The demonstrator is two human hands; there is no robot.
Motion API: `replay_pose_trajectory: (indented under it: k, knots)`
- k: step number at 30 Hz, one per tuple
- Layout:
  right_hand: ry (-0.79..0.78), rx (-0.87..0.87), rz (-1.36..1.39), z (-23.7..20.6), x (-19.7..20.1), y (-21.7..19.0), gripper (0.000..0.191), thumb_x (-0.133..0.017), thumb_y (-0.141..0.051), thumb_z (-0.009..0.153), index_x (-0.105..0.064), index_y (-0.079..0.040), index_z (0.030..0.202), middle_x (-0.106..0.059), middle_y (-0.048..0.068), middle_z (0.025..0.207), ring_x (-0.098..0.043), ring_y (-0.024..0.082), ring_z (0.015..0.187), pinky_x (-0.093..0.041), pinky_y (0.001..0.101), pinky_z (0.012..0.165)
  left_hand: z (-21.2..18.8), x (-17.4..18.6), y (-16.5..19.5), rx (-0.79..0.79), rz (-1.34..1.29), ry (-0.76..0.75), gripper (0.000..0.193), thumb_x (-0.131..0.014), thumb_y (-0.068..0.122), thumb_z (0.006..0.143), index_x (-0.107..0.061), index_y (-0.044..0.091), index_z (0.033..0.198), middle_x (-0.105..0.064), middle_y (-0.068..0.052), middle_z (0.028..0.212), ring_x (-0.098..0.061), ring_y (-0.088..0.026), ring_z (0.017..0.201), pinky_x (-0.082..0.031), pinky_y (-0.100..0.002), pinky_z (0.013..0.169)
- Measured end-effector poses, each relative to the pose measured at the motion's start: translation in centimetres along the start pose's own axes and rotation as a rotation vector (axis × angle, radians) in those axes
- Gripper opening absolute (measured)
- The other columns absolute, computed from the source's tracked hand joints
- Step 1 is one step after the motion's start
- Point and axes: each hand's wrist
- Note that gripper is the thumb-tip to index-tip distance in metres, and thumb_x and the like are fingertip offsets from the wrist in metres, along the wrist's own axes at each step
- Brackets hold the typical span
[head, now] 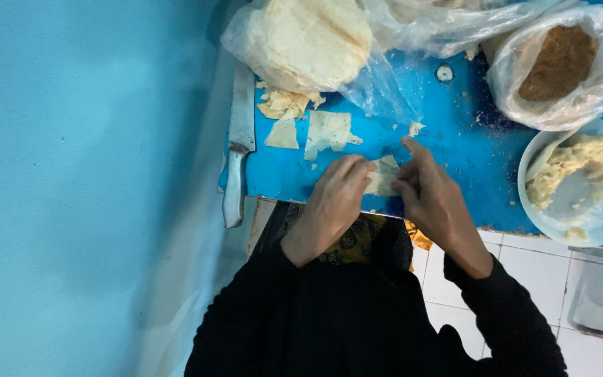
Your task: The person tears dried cracker sheets into small pieces by hand at a blue table and drops the pieces into a plastic bowl. They then pick up a stack of round flat cracker discs, place one on a wooden board, and peel and fold the discs apart by hand.
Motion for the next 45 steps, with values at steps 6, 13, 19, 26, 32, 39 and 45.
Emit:
replay_pose_trajectory:
  k: [6, 13, 19, 26, 32, 39, 45]
  knots:
    - [0.039, 0.204, -0.088, -0.6, -0.5, -0.3, 0.063, -0.070, 0.006, 0.089, -0.049, -0.005, 0.147, -0.072, 0.014, 0.103, -0.070, 0.034, 0.090, -0.056, 0.0414, 0.075, -1.2, -0.5, -1.4, -0.312, 0.193, 0.115, 0.027, -0.072, 0.022, 0.090, -0.066, 0.005, 0.111, -0.062, -0.011, 0.117, -0.059, -0.032, 0.113, -0.050, -0.047, 0.094]
    - [0.266, 0.085, -0.167, 0.3, 5.7, 1.7, 0.033, -0.065, 0.004, 0.102, -0.061, -0.006, 0.133, -0.073, 0.014, 0.110, -0.072, 0.026, 0.087, -0.054, 0.0371, 0.069, -0.9, -0.9, -1.5, -0.290, 0.128, -0.060, 0.029, -0.077, 0.021, 0.099, -0.067, 0.005, 0.121, -0.062, -0.007, 0.116, -0.060, -0.025, 0.107, -0.053, -0.038, 0.092]
    - [0.297, 0.246, -0.619, 6.4, 13.4, 8.7, 0.029, -0.069, 0.005, 0.097, -0.055, 0.011, 0.122, -0.070, 0.024, 0.094, -0.073, 0.039, 0.085, -0.057, 0.0430, 0.069, -0.3, -0.6, -0.6, -0.275, 0.073, -0.025, 0.037, -0.080, 0.018, 0.089, -0.066, 0.005, 0.121, -0.064, -0.008, 0.117, -0.062, -0.025, 0.103, -0.054, -0.038, 0.087]
    - [0.005, 0.096, -0.873, 11.6, 11.7, 16.2, 0.030, -0.074, -0.014, 0.098, -0.057, 0.010, 0.107, -0.066, 0.028, 0.070, -0.069, 0.044, 0.075, -0.056, 0.0511, 0.071, -0.7, -0.3, -0.7, -0.169, 0.043, 0.045, 0.025, -0.075, 0.014, 0.097, -0.067, 0.005, 0.119, -0.065, -0.008, 0.115, -0.063, -0.026, 0.102, -0.056, -0.038, 0.083]
    - [-0.037, 0.068, -0.918, 11.0, 11.7, 14.7, 0.039, -0.076, -0.020, 0.105, -0.057, 0.013, 0.115, -0.068, 0.025, 0.071, -0.073, 0.034, 0.065, -0.060, 0.0402, 0.067, -1.2, -0.5, -0.7, -0.019, 0.218, 0.064, 0.026, -0.074, 0.023, 0.099, -0.066, 0.001, 0.111, -0.061, -0.013, 0.102, -0.060, -0.030, 0.093, -0.053, -0.040, 0.077]
    - [0.084, 0.111, -0.246, 6.4, 11.0, 5.0, 0.019, -0.072, -0.003, 0.109, -0.055, 0.003, 0.115, -0.072, 0.017, 0.097, -0.074, 0.026, 0.087, -0.060, 0.0376, 0.077, -0.4, -1.2, 0.7, 0.057, 0.319, 0.041, 0.035, -0.080, 0.029, 0.088, -0.063, 0.001, 0.099, -0.058, -0.015, 0.093, -0.059, -0.033, 0.090, -0.051, -0.043, 0.079]
    - [-0.106, 0.097, 0.091, 1.5, 0.7, 0.4, 0.023, -0.073, -0.003, 0.092, -0.059, -0.003, 0.111, -0.073, 0.011, 0.100, -0.076, 0.022, 0.090, -0.060, 0.0354, 0.074, -0.4, -1.4, 1.3, 0.072, 0.360, 0.048, 0.030, -0.081, 0.022, 0.085, -0.062, 0.000, 0.093, -0.059, -0.015, 0.091, -0.062, -0.031, 0.089, -0.053, -0.041, 0.078]
Point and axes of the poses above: each hand's wrist, its own z-axis towards the middle knuckle, its own x-axis out of the back of the hand, y = z × x
